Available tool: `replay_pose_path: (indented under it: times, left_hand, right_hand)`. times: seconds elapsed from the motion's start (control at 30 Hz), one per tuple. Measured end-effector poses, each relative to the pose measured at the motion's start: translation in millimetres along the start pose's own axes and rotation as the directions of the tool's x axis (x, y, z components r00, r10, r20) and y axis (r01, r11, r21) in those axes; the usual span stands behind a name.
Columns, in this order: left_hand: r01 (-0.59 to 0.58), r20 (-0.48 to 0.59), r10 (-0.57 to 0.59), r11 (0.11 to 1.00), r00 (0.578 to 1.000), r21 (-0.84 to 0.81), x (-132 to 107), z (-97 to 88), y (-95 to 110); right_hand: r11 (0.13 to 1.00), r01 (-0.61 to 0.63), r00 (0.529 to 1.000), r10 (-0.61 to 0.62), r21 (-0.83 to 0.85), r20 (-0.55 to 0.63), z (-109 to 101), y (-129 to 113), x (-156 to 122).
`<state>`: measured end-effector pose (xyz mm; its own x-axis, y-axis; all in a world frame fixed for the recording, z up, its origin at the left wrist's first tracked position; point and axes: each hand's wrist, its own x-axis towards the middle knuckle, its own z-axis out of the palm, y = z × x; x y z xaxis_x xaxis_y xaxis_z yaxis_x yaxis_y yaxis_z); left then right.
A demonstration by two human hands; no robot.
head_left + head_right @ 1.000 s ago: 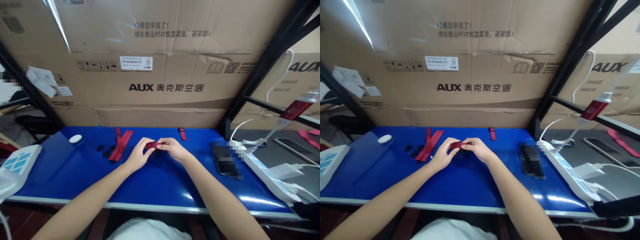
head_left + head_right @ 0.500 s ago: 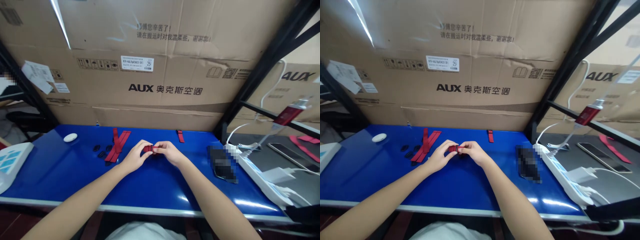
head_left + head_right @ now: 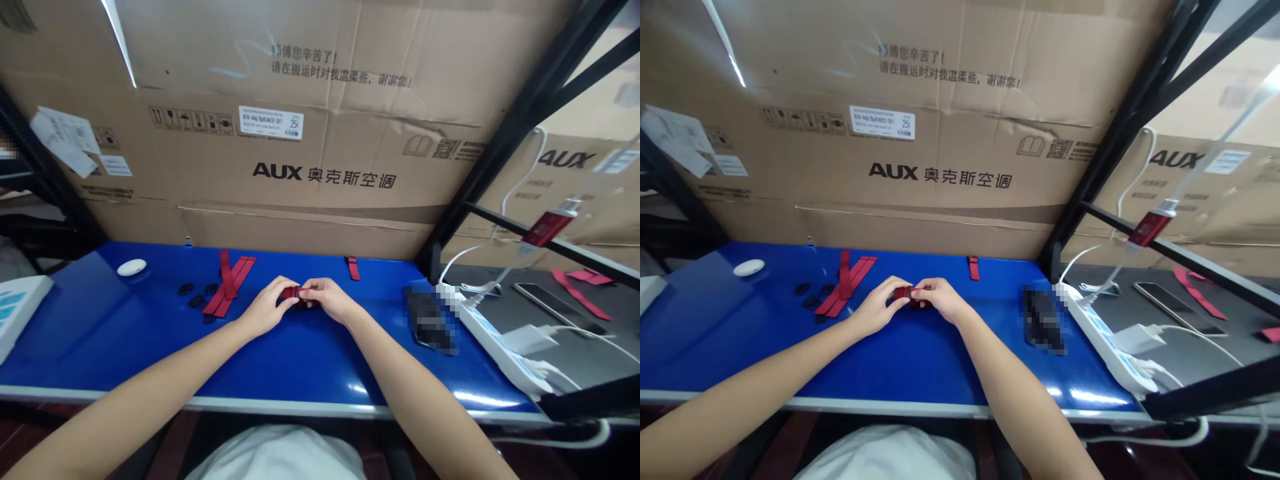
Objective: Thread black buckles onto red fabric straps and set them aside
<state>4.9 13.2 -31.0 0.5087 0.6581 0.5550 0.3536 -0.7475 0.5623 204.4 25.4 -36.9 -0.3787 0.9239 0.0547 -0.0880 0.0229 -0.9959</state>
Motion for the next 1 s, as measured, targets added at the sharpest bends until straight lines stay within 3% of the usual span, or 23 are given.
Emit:
replay_pose_path:
  times: [0.17, 0.47, 0.63, 1.0]
  left_hand:
    - [-0.048, 0.065, 0.048, 0.999, 0.997, -0.008, -1.6, -0.4, -0.4]
    - [-0.104, 0.128, 0.099, 0.994, 0.987, 0.033, -4.1, 1.5, -2.1]
    - [-0.09, 0.08, 0.086, 0.995, 0.993, 0.049, -2.8, 2.4, -2.2]
    - [-0.097, 0.057, 0.093, 0.993, 0.994, 0.069, -1.3, 1.0, -1.2]
  right_hand:
    - [0.999, -0.03, 0.998, 0.032, -0.037, 0.057, -2.1, -6.6, -3.5]
    - [0.982, -0.109, 0.992, 0.118, -0.156, 0.046, -5.2, -15.6, -7.3]
    - [0.988, -0.107, 0.988, 0.118, -0.109, 0.098, -10.5, -14.2, -7.6]
    - [0.995, -0.086, 0.994, 0.089, -0.057, 0.066, -2.9, -8.1, -5.0]
